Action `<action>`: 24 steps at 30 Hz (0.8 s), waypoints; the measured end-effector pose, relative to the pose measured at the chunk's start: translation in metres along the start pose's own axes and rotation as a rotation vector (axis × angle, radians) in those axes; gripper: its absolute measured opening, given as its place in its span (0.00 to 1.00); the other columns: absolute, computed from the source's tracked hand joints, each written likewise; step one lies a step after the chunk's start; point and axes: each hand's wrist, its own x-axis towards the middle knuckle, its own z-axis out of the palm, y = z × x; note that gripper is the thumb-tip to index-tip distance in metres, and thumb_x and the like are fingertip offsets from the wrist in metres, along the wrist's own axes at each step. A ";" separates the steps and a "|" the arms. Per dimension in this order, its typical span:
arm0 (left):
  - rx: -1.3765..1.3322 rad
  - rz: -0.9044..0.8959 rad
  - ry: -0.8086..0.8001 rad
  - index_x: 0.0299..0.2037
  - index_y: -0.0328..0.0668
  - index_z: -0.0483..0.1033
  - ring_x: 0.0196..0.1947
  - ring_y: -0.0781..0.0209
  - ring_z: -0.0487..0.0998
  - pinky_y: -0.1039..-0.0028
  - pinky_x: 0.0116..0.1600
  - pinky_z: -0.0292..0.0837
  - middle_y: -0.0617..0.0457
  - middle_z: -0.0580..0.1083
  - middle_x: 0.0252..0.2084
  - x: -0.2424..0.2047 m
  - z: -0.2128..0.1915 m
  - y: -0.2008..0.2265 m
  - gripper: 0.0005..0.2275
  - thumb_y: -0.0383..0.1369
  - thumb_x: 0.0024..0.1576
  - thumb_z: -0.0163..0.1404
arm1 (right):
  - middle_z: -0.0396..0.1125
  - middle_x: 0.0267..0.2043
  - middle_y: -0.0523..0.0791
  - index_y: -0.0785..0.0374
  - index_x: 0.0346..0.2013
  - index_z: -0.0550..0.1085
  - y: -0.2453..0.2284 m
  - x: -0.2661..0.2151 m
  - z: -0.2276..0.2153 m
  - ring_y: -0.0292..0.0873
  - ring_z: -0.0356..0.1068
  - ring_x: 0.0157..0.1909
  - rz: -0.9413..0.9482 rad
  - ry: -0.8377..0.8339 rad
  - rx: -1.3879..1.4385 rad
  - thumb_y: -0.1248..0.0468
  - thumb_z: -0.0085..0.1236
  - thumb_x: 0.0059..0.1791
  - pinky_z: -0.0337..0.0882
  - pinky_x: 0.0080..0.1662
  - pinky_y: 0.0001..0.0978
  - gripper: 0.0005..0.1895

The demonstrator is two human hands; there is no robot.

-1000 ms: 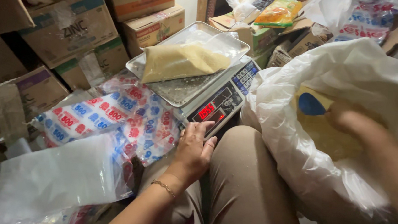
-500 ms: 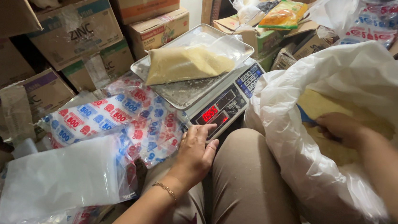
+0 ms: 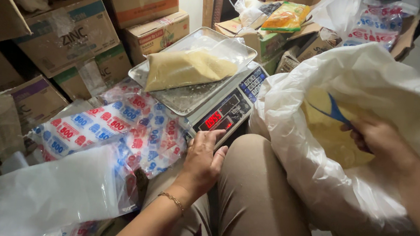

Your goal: The person scoops a yellow powder from a large sack into small plastic bags using a blue scoop. They place each filled bag on a digital scale to check the weight, then tie the bag closed and set it aside. The process is repeated for multiple bags.

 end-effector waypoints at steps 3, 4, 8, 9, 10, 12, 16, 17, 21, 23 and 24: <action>0.014 -0.007 0.004 0.59 0.44 0.72 0.57 0.40 0.69 0.56 0.63 0.62 0.43 0.71 0.54 -0.001 -0.001 -0.001 0.17 0.35 0.59 0.51 | 0.57 0.25 0.40 0.65 0.39 0.77 -0.002 0.001 -0.010 0.37 0.51 0.26 -0.221 -0.110 -0.073 0.56 0.45 0.58 0.53 0.30 0.30 0.17; 0.008 -0.013 0.002 0.59 0.44 0.72 0.57 0.41 0.69 0.56 0.63 0.62 0.43 0.71 0.54 -0.002 -0.001 -0.001 0.17 0.35 0.59 0.50 | 0.58 0.24 0.41 0.67 0.39 0.76 0.000 0.003 -0.014 0.37 0.52 0.25 -0.233 -0.103 -0.062 0.56 0.46 0.58 0.53 0.30 0.30 0.17; -0.018 -0.023 -0.004 0.59 0.44 0.72 0.57 0.42 0.70 0.57 0.63 0.62 0.43 0.71 0.54 -0.002 -0.001 -0.001 0.17 0.36 0.59 0.50 | 0.60 0.24 0.43 0.70 0.42 0.71 0.003 0.007 -0.030 0.38 0.54 0.24 -0.253 -0.100 -0.012 0.59 0.46 0.59 0.55 0.30 0.30 0.15; -0.024 -0.021 -0.003 0.59 0.44 0.72 0.57 0.42 0.70 0.57 0.63 0.62 0.43 0.71 0.55 -0.002 -0.001 -0.001 0.17 0.36 0.59 0.50 | 0.60 0.25 0.43 0.70 0.43 0.71 0.000 0.007 -0.032 0.38 0.54 0.25 -0.253 -0.107 0.002 0.59 0.46 0.59 0.55 0.30 0.30 0.14; -0.018 -0.014 -0.004 0.59 0.43 0.72 0.57 0.41 0.69 0.57 0.63 0.61 0.43 0.71 0.55 -0.002 -0.001 -0.001 0.18 0.36 0.59 0.50 | 0.59 0.25 0.43 0.70 0.44 0.71 -0.005 0.005 -0.034 0.37 0.54 0.25 -0.224 -0.108 0.002 0.59 0.45 0.59 0.55 0.30 0.30 0.14; -0.007 0.000 -0.007 0.59 0.43 0.71 0.57 0.41 0.69 0.57 0.63 0.61 0.42 0.70 0.55 -0.001 0.000 -0.001 0.18 0.35 0.59 0.50 | 0.58 0.26 0.42 0.69 0.46 0.73 -0.018 -0.003 -0.041 0.37 0.54 0.26 -0.167 -0.109 0.000 0.59 0.44 0.59 0.55 0.31 0.29 0.15; -0.030 0.005 -0.029 0.59 0.43 0.71 0.58 0.42 0.69 0.57 0.64 0.60 0.42 0.70 0.55 -0.002 0.001 0.001 0.17 0.35 0.60 0.49 | 0.59 0.27 0.42 0.70 0.46 0.73 -0.050 -0.017 -0.043 0.36 0.54 0.27 -0.246 -0.167 -0.064 0.59 0.42 0.58 0.57 0.31 0.28 0.16; -0.037 -0.006 -0.042 0.60 0.43 0.70 0.58 0.42 0.69 0.57 0.64 0.60 0.42 0.70 0.55 -0.003 0.001 0.002 0.18 0.35 0.60 0.49 | 0.60 0.28 0.42 0.70 0.46 0.74 -0.059 -0.018 -0.043 0.36 0.55 0.27 -0.312 -0.202 -0.126 0.61 0.41 0.57 0.58 0.31 0.28 0.17; -0.039 0.035 -0.006 0.60 0.43 0.70 0.57 0.41 0.70 0.57 0.64 0.61 0.42 0.70 0.55 -0.003 0.001 0.001 0.18 0.35 0.60 0.49 | 0.60 0.29 0.41 0.70 0.46 0.73 -0.096 -0.007 -0.028 0.35 0.57 0.27 -0.311 -0.204 -0.024 0.64 0.45 0.57 0.60 0.32 0.28 0.13; -0.030 0.007 -0.005 0.60 0.43 0.70 0.57 0.40 0.69 0.57 0.64 0.61 0.41 0.70 0.55 -0.004 0.001 -0.001 0.18 0.35 0.60 0.49 | 0.61 0.29 0.41 0.70 0.44 0.73 -0.114 0.007 -0.016 0.34 0.58 0.27 -0.335 -0.287 0.009 0.62 0.45 0.58 0.60 0.31 0.29 0.12; -0.025 -0.008 -0.004 0.61 0.44 0.70 0.57 0.40 0.69 0.56 0.63 0.61 0.41 0.70 0.55 -0.005 0.000 -0.002 0.18 0.35 0.60 0.49 | 0.61 0.29 0.41 0.69 0.44 0.72 -0.123 0.016 -0.009 0.34 0.58 0.27 -0.346 -0.329 0.026 0.61 0.45 0.59 0.61 0.31 0.29 0.13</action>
